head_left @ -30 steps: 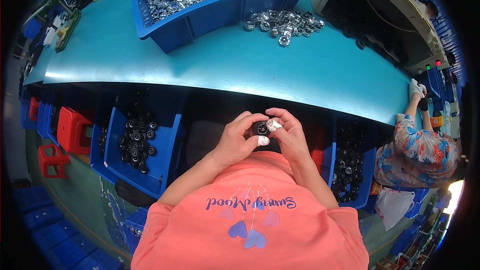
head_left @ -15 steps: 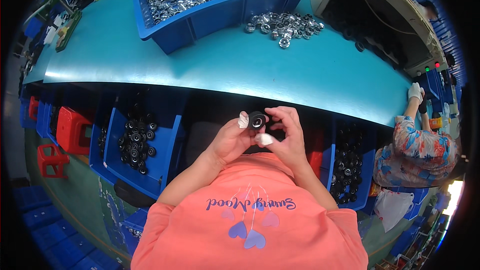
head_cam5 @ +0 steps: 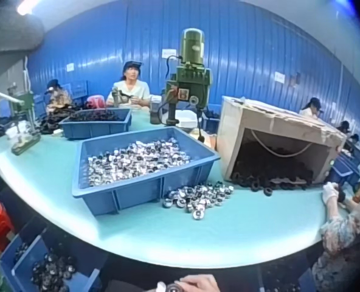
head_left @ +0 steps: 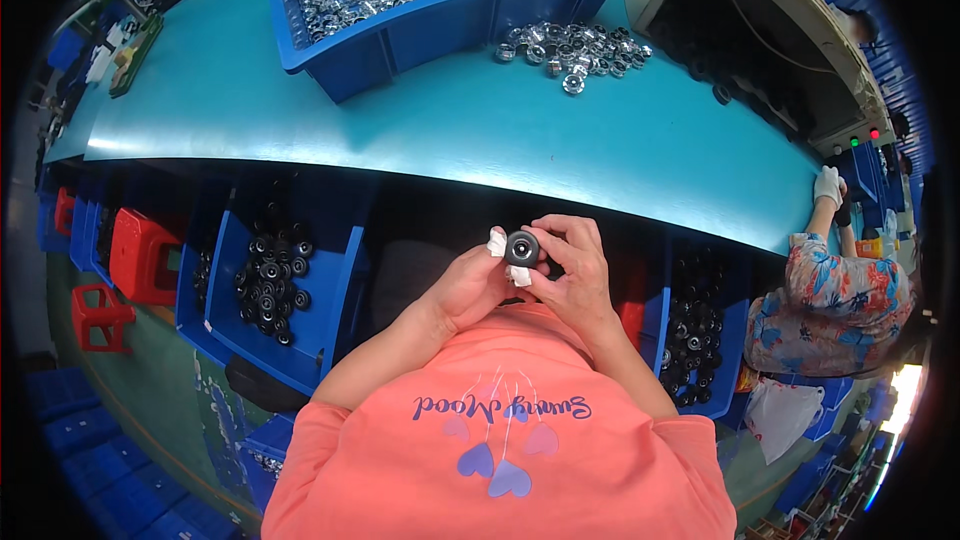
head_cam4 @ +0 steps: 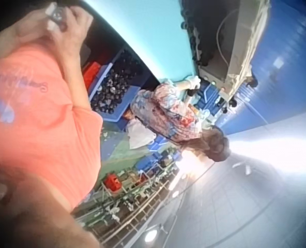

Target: Assembling small mechanical components at a factory workbench.

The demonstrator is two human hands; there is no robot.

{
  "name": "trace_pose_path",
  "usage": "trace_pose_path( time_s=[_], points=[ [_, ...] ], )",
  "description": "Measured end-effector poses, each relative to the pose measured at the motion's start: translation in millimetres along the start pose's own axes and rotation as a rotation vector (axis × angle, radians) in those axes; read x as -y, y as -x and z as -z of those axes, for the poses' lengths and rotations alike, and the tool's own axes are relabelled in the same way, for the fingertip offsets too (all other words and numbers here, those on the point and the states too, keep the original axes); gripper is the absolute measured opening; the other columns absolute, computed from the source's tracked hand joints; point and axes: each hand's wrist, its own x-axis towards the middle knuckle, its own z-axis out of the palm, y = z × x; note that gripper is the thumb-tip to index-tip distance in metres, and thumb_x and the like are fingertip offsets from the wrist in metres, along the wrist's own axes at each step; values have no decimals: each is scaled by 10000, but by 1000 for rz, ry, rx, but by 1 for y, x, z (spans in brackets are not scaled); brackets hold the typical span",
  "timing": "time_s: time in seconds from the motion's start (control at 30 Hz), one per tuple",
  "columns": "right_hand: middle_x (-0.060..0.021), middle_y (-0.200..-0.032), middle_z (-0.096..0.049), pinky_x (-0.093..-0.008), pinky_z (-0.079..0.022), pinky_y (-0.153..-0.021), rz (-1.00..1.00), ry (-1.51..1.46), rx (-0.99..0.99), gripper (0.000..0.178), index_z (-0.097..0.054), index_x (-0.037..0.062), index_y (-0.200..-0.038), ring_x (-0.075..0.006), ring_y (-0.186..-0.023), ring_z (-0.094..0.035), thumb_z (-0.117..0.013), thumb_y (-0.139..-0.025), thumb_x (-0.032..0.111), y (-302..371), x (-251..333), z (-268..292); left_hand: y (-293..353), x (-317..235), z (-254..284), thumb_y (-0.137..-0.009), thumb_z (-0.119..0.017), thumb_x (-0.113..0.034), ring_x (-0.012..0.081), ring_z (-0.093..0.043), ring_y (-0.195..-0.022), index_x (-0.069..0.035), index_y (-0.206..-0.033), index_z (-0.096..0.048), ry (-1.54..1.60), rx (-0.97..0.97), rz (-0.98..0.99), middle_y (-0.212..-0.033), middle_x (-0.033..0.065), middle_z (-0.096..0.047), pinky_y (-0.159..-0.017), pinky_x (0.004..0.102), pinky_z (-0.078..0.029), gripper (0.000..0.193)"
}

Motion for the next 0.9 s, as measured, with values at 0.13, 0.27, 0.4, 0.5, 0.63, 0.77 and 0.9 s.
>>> trace_pose_path(
  time_s=[0.13,0.27,0.4,0.5,0.63,0.77,0.9],
  points=[
    [-71,-1174,-682,-413,-502,-917,32,71,-10,433,-775,56,-1124,-297,-1079,-592,-839,-701,123,5,-5,-2,3,-1,7,-1107,-517,-399,199,-681,-1048,-48,-1299,-647,-179,-101,-41,-1161,91,-689,-899,392,-577,421],
    [-71,-1183,-681,-417,-484,-926,76,140,-34,458,-768,55,-1144,-300,-1092,-593,-856,-708,161,6,-5,-2,3,-4,-4,-1109,-548,-279,141,-691,-926,-6,-1270,-672,-369,-250,-151,-1068,74,-715,-800,313,-584,341],
    [-72,-1195,-677,-420,-480,-923,104,167,-26,474,-760,58,-1169,-302,-1102,-594,-858,-719,173,5,-4,-2,4,-10,-10,-1102,-575,-210,132,-705,-895,1,-1258,-692,-494,-301,-202,-1043,72,-735,-762,285,-589,288],
    [-75,-1205,-673,-424,-487,-933,86,166,-7,481,-756,62,-1185,-307,-1106,-594,-857,-724,155,4,-4,-2,5,-11,-9,-1096,-578,-187,130,-704,-900,9,-1290,-685,-572,-319,-223,-1049,77,-740,-765,283,-591,296],
    [-81,-1218,-669,-431,-511,-941,54,125,-5,496,-751,64,-1210,-317,-1108,-594,-852,-726,107,5,-5,-3,5,-11,-12,-1070,-601,-110,132,-695,-955,17,-1370,-639,-587,-278,-283,-1118,88,-728,-826,298,-598,329],
    [-81,-1220,-669,-427,-526,-937,18,99,-9,508,-748,62,-1226,-319,-1104,-594,-843,-727,64,3,-1,-1,8,-13,-21,-1042,-620,-42,147,-688,-1030,8,-1431,-597,-517,-196,-316,-1184,100,-709,-904,313,-597,393],
    [-78,-1219,-670,-427,-527,-931,56,102,-13,520,-746,67,-1233,-315,-1100,-595,-840,-722,54,5,-2,-2,12,-13,-21,-1035,-618,-20,159,-684,-1080,-2,-1444,-590,-561,-180,-332,-1204,103,-703,-940,318,-594,411]
  ],
)
